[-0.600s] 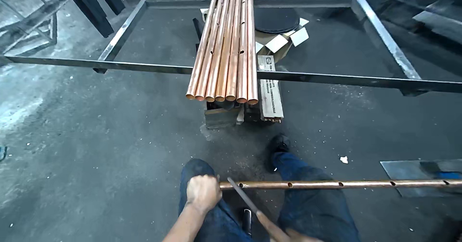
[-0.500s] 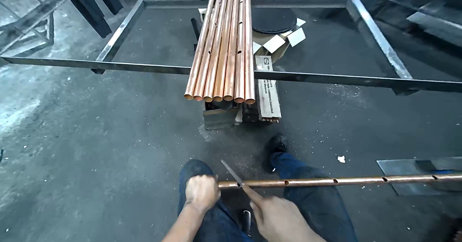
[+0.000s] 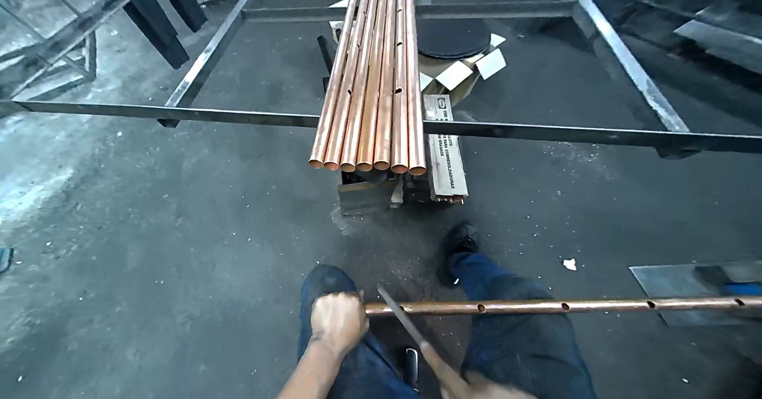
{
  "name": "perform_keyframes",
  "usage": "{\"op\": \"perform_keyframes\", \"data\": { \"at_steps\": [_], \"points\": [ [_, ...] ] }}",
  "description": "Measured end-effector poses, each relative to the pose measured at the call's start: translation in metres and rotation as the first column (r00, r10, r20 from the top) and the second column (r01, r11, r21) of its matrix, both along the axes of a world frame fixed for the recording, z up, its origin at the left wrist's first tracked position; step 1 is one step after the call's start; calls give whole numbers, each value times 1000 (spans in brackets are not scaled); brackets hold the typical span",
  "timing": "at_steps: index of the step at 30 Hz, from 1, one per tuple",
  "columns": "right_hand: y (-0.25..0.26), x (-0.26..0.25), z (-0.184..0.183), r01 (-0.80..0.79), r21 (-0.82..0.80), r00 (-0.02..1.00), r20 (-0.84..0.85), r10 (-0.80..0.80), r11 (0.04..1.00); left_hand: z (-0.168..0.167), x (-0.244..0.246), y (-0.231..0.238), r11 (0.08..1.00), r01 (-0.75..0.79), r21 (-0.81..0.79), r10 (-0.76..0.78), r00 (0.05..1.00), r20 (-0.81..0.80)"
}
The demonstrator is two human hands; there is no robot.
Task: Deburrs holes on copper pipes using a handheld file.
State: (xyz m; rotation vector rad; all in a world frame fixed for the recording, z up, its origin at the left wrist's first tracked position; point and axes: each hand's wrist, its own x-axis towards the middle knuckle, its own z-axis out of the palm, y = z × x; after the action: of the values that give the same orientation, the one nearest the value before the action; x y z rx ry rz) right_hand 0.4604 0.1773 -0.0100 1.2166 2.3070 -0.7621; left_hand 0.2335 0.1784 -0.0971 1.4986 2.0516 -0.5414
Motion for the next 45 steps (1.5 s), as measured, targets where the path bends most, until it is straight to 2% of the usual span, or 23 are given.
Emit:
{"op": "perform_keyframes", "data": {
  "at_steps": [3, 5, 7, 10, 12, 13, 15, 17, 18, 22, 24, 26, 29, 32, 34, 36, 45],
  "points": [
    [4, -5, -14, 17, 40, 1000, -25, -16, 999, -4, 2, -2, 1000, 10, 12, -10, 1000, -5],
    [34, -34, -31, 33, -11, 996, 89, -32, 999, -3, 3, 2, 1000, 9, 7, -8, 1000, -8],
    [39, -40, -27, 34, -67, 988, 150, -23, 997, -2, 4, 0, 1000, 6, 13, -6, 1000, -17],
    [0, -4, -1, 14, -1, 1000, 17, -14, 1000, -3, 4, 1, 999, 12, 39, -11, 1000, -25],
    [-7, 0, -7, 7, 36, 1000, -24, -6, 999, -5, 3, -3, 999, 9, 43, -8, 1000, -23],
    [3, -10, -17, 17, 37, 1000, -11, -17, 999, -6, 2, -4, 999, 10, 49, -8, 1000, -27],
    [40, -44, -26, 27, -51, 992, 121, -21, 998, -8, 3, -5, 996, 14, 91, -10, 999, -50],
    [61, -51, -26, 55, -113, 987, 159, -37, 992, -14, 0, -14, 980, 43, 196, -24, 995, -98],
    [62, -40, -23, 80, -86, 989, 129, -68, 993, -15, -4, -17, 968, 58, 243, -31, 993, -113],
    [47, 47, -4, 176, 113, 984, -49, -172, 978, -5, -1, -27, 966, 27, 257, -4, 996, -90],
    [43, 77, 4, 194, 72, 978, -90, -187, 978, -7, 3, -34, 942, 75, 328, -32, 990, -135],
    [38, 92, 8, 204, 14, 972, -119, -201, 979, -3, 7, -35, 954, 100, 284, -53, 984, -172],
    [31, 94, -2, 227, 27, 960, -174, -219, 973, -2, 9, -30, 945, 160, 285, -107, 976, -192],
    [29, 87, -6, 209, 52, 960, -198, -195, 976, 0, 5, -23, 963, 162, 214, -158, 987, -38],
    [30, 88, -5, 201, 52, 961, -206, -186, 978, -12, -2, -24, 934, 209, 290, -236, 970, 59],
    [31, 91, -7, 196, 69, 965, -194, -179, 978, -27, -6, -26, 877, 259, 404, -313, 947, 71],
    [25, 93, -15, 174, 109, 968, -200, -150, 979, -33, 2, -20, 884, 180, 431, -221, 974, 46]
  ]
}}
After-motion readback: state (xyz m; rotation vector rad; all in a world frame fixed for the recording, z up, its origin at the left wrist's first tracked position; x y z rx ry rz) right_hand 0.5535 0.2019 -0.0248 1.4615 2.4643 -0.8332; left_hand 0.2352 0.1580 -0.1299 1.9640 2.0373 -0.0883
